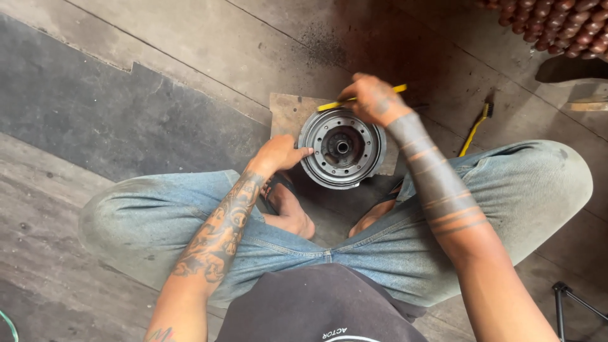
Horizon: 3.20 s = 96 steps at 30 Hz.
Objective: Cleaning the outer edge of a metal pulley using a small yellow scraping tool while sitting on the floor.
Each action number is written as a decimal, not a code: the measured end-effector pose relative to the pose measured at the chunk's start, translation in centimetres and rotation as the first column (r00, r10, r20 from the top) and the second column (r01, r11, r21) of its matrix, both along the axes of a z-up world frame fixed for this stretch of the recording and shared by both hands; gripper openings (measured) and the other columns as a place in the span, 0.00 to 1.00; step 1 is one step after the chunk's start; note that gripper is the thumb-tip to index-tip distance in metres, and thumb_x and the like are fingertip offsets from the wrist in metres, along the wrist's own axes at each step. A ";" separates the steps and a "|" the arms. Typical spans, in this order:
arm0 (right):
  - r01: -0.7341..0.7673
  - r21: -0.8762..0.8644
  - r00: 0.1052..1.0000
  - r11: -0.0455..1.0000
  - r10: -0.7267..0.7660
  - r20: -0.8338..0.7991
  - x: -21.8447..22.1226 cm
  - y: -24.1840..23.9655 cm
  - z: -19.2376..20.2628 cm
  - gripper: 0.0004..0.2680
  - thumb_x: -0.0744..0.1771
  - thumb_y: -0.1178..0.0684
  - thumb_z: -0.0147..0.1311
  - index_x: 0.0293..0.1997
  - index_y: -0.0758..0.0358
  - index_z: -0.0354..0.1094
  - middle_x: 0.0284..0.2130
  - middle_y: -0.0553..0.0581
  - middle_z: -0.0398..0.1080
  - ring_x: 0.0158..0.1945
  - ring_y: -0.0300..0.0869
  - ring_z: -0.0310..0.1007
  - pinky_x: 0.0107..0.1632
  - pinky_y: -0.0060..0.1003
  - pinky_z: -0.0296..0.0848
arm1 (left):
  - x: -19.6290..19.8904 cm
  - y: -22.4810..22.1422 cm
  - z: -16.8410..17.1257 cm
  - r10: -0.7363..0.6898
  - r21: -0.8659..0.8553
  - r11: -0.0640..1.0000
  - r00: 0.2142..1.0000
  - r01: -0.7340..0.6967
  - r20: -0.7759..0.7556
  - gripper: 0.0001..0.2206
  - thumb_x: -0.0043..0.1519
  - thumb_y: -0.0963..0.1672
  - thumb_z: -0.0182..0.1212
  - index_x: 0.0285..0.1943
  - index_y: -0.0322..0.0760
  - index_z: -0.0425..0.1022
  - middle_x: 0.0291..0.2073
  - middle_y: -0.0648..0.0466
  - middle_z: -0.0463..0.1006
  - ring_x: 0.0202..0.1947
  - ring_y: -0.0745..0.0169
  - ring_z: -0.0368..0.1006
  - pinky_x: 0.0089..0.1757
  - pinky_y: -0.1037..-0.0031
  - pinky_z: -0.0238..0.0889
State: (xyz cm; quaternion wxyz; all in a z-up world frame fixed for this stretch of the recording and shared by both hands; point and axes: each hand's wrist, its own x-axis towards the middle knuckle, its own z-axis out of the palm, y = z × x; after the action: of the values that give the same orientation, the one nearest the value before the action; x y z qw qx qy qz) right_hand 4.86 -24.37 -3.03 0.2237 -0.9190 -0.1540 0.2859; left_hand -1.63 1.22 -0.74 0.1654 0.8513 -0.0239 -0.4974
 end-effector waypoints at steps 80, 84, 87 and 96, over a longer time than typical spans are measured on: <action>0.122 -0.143 0.952 0.982 -0.157 -0.262 1.2 -2.6 2.2 0.09 0.64 0.50 0.63 0.48 0.46 0.81 0.45 0.60 0.80 0.55 0.58 0.76 0.57 0.54 0.75 | 0.9 0.8 -2.5 0.069 0.008 0.997 0.984 -0.071 0.165 0.24 0.61 0.52 0.64 0.56 0.27 0.77 0.47 0.34 0.81 0.52 0.30 0.76 0.49 0.46 0.71; 0.108 -0.227 0.963 0.968 -0.158 -0.216 2.2 -3.7 -1.0 0.09 0.64 0.49 0.64 0.48 0.46 0.82 0.45 0.60 0.81 0.54 0.58 0.78 0.55 0.53 0.77 | 1.0 0.6 -2.1 0.071 0.003 0.997 0.984 -0.073 0.165 0.24 0.62 0.52 0.63 0.56 0.26 0.77 0.47 0.33 0.80 0.53 0.28 0.76 0.50 0.45 0.71; 0.195 -0.072 0.933 0.978 -0.207 -0.293 1.0 0.2 2.5 0.10 0.65 0.49 0.62 0.50 0.44 0.80 0.47 0.58 0.79 0.57 0.57 0.75 0.58 0.54 0.75 | 1.1 0.7 -2.3 0.054 0.023 0.998 0.986 -0.059 0.157 0.25 0.61 0.52 0.64 0.57 0.27 0.77 0.47 0.33 0.80 0.52 0.29 0.76 0.49 0.46 0.71; 0.175 -0.424 0.917 0.889 -0.304 -0.257 -1.3 -9.6 2.1 0.12 0.66 0.50 0.55 0.53 0.51 0.81 0.50 0.66 0.80 0.58 0.60 0.76 0.59 0.56 0.75 | 1.1 0.1 -2.0 -0.023 0.082 0.997 0.987 0.010 0.160 0.23 0.62 0.52 0.62 0.55 0.27 0.78 0.46 0.34 0.81 0.52 0.31 0.77 0.49 0.46 0.71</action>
State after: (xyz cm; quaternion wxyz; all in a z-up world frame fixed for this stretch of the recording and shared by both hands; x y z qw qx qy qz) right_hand 3.61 -33.94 -0.93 0.0908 -0.8990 0.0603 0.4243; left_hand -0.50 1.35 -2.79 0.1240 0.8944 -0.0240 -0.4291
